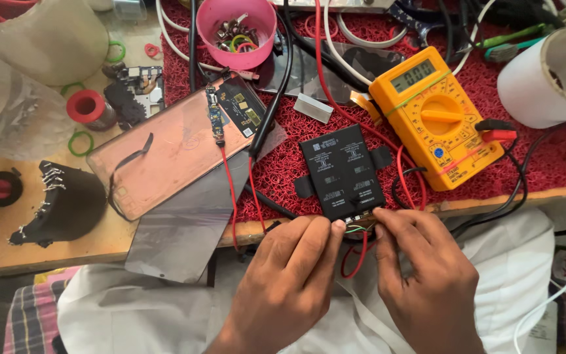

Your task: The person twists and connects wires to a battery pack while monitoring a multimeter. They repeatedly test connections and adjust the wires to ensure proper electrical contact.

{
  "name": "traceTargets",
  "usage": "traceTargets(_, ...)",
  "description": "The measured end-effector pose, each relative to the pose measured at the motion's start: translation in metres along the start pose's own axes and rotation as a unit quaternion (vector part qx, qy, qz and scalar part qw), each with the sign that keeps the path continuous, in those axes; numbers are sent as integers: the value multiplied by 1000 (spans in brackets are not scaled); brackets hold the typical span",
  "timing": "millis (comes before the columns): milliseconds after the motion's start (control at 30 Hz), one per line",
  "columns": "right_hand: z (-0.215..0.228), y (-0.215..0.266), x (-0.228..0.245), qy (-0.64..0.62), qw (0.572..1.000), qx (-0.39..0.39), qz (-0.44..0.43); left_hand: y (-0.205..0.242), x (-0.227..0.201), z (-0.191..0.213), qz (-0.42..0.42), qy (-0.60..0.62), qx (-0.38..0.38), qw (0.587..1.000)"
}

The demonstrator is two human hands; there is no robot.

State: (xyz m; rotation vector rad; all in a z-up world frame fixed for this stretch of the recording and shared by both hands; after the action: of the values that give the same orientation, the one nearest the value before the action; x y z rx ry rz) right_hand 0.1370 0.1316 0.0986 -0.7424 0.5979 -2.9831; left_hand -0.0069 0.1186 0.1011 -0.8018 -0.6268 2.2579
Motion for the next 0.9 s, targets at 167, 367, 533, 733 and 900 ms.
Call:
traceTargets(167, -3, 3, -5, -16, 1000, -2, 7, 5, -1, -1, -17, 1, -17, 1000)
traceTargets(367, -5, 5, -9, -19, 1000, -3, 8, 8, -2, -5, -33, -7, -48, 998)
traceTargets(533, -5, 5, -11, -28, 1000, -6, 0, 1, 0, -7, -20, 13, -45, 999)
traceTargets(733, -3, 4, -8, -43, 999, -7, 5, -5, -4, -10, -26, 35, -9, 999)
traceTargets(900, -3, 5, -5, -66, 998, 2, 13, -5, -8, -9, -27, 36, -20, 999)
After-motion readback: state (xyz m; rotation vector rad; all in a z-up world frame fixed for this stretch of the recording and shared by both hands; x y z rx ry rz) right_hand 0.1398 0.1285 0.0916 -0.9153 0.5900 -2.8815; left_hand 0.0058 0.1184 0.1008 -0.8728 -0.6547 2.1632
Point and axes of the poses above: each hand's wrist, its own y-axis away from the middle knuckle, its own z-axis out of the back of the hand, x = y × z, the point moved 10 cm from there along -y, towards the middle knuckle, and after that the axes turned 3 degrees about y, right-handed, at the moved point
